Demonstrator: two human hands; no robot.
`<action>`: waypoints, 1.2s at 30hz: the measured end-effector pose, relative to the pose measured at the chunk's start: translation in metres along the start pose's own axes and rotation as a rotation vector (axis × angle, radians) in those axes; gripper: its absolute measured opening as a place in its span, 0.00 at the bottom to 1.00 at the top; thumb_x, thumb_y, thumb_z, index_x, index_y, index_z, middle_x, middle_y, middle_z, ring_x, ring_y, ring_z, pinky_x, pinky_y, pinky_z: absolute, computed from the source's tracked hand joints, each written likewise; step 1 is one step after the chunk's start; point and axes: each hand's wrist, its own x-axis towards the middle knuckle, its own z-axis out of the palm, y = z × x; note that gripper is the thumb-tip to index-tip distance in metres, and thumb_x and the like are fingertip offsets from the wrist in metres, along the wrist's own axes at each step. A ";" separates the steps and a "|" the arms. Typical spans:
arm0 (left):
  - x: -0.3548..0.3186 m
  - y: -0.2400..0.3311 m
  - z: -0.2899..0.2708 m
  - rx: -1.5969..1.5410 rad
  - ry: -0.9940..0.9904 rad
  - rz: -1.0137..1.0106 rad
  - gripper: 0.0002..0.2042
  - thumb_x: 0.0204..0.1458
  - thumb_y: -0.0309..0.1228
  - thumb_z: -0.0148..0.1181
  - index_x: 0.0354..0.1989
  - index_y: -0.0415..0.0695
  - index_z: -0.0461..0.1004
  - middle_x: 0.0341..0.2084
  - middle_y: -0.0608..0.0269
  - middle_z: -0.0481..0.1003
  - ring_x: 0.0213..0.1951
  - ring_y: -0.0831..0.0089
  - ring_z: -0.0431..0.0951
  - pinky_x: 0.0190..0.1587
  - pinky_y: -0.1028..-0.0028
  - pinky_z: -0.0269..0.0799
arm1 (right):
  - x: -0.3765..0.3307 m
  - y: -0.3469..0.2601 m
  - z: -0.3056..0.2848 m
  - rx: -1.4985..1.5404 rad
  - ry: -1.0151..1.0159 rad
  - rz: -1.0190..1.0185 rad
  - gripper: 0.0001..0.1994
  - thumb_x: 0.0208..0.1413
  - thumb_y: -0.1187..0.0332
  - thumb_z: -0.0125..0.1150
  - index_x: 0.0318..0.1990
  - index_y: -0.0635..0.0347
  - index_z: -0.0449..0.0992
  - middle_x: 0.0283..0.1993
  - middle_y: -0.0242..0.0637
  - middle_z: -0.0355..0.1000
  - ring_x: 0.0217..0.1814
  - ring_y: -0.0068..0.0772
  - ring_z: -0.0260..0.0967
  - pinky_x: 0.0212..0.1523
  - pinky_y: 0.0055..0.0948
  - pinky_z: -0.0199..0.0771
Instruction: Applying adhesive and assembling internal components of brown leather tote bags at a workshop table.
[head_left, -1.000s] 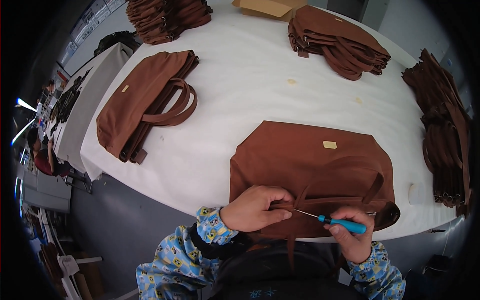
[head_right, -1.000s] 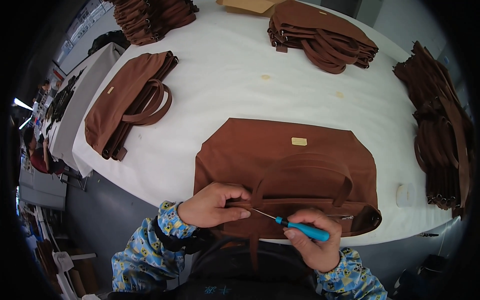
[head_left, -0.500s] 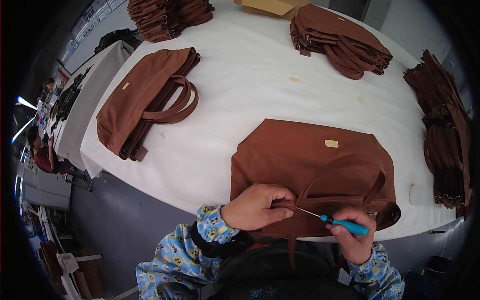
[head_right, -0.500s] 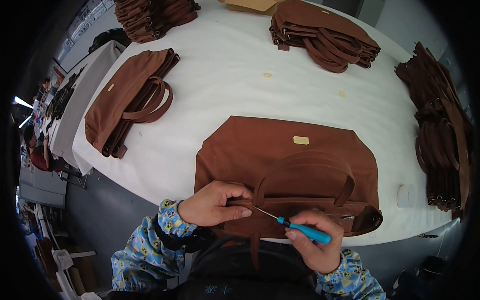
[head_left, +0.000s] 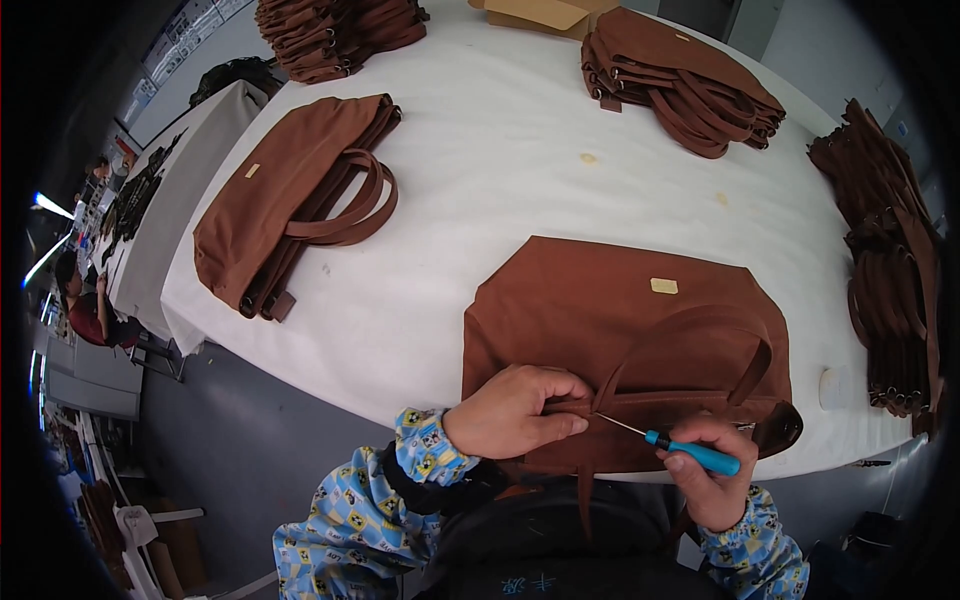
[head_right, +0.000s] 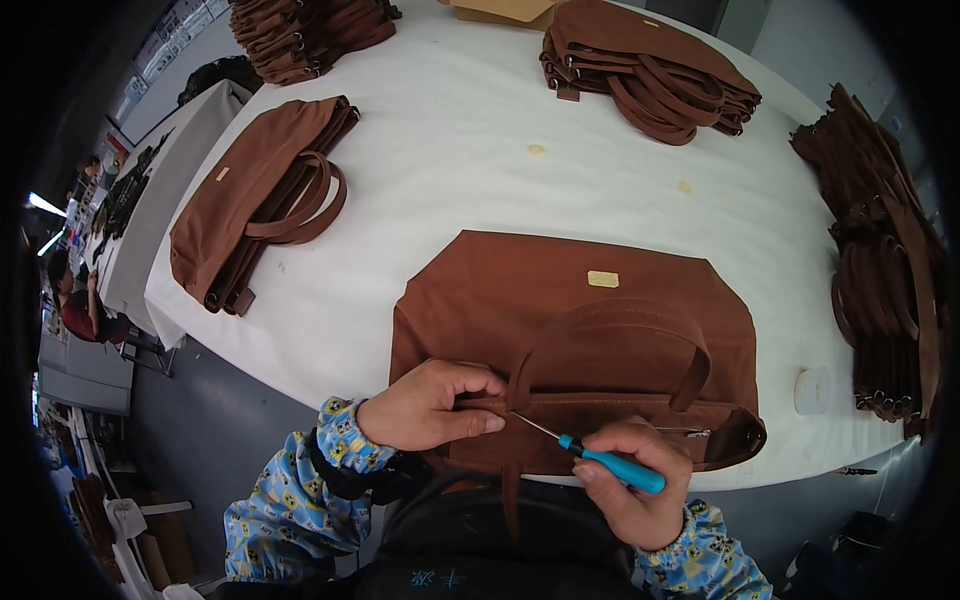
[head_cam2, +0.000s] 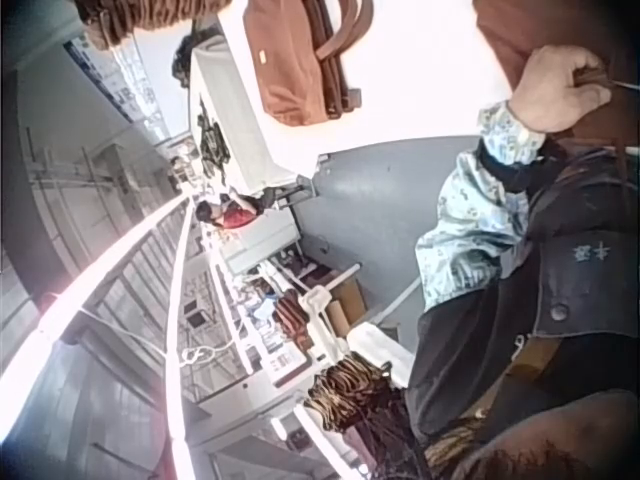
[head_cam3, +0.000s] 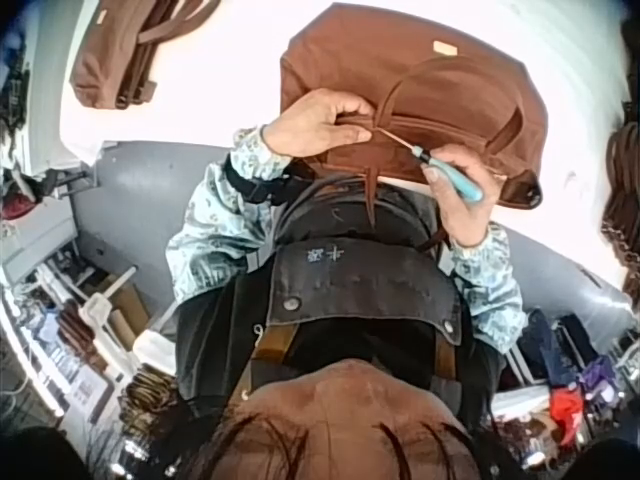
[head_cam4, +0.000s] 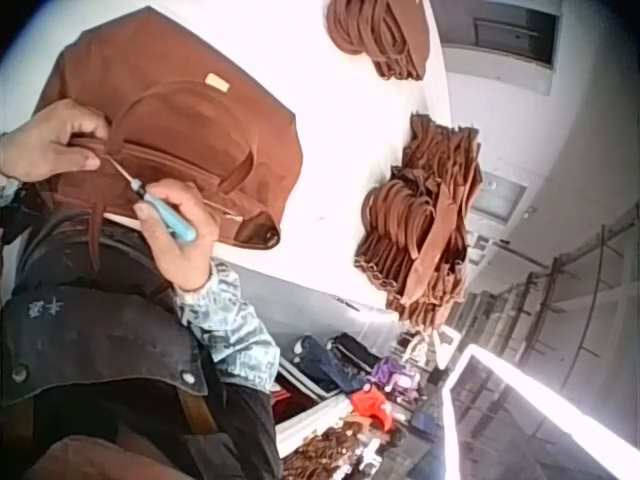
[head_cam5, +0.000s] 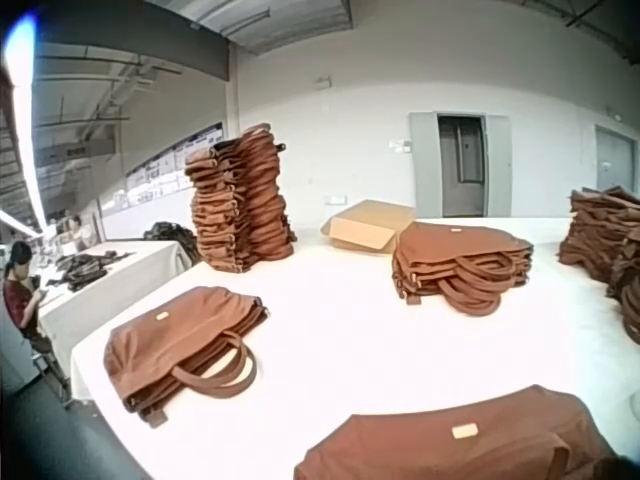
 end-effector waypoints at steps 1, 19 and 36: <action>0.000 0.000 0.000 -0.006 0.000 -0.003 0.10 0.45 0.30 0.58 0.33 0.37 0.71 0.25 0.54 0.72 0.28 0.61 0.73 0.32 0.70 0.67 | 0.000 0.000 0.000 0.000 0.000 0.000 0.09 0.44 0.77 0.62 0.34 0.67 0.72 0.28 0.37 0.71 0.27 0.21 0.68 0.28 0.17 0.66; 0.000 0.000 0.001 -0.023 0.003 -0.013 0.10 0.45 0.30 0.58 0.33 0.36 0.71 0.25 0.54 0.73 0.29 0.62 0.74 0.32 0.71 0.67 | 0.001 0.004 0.004 -0.009 -0.005 -0.033 0.08 0.43 0.77 0.63 0.32 0.66 0.72 0.28 0.37 0.71 0.27 0.22 0.66 0.26 0.18 0.64; 0.000 0.003 -0.001 -0.002 -0.025 -0.032 0.10 0.46 0.28 0.59 0.35 0.36 0.71 0.27 0.57 0.73 0.30 0.70 0.73 0.34 0.74 0.67 | 0.002 0.003 0.001 -0.036 -0.029 -0.065 0.08 0.43 0.76 0.64 0.32 0.66 0.72 0.27 0.37 0.71 0.25 0.21 0.66 0.26 0.17 0.64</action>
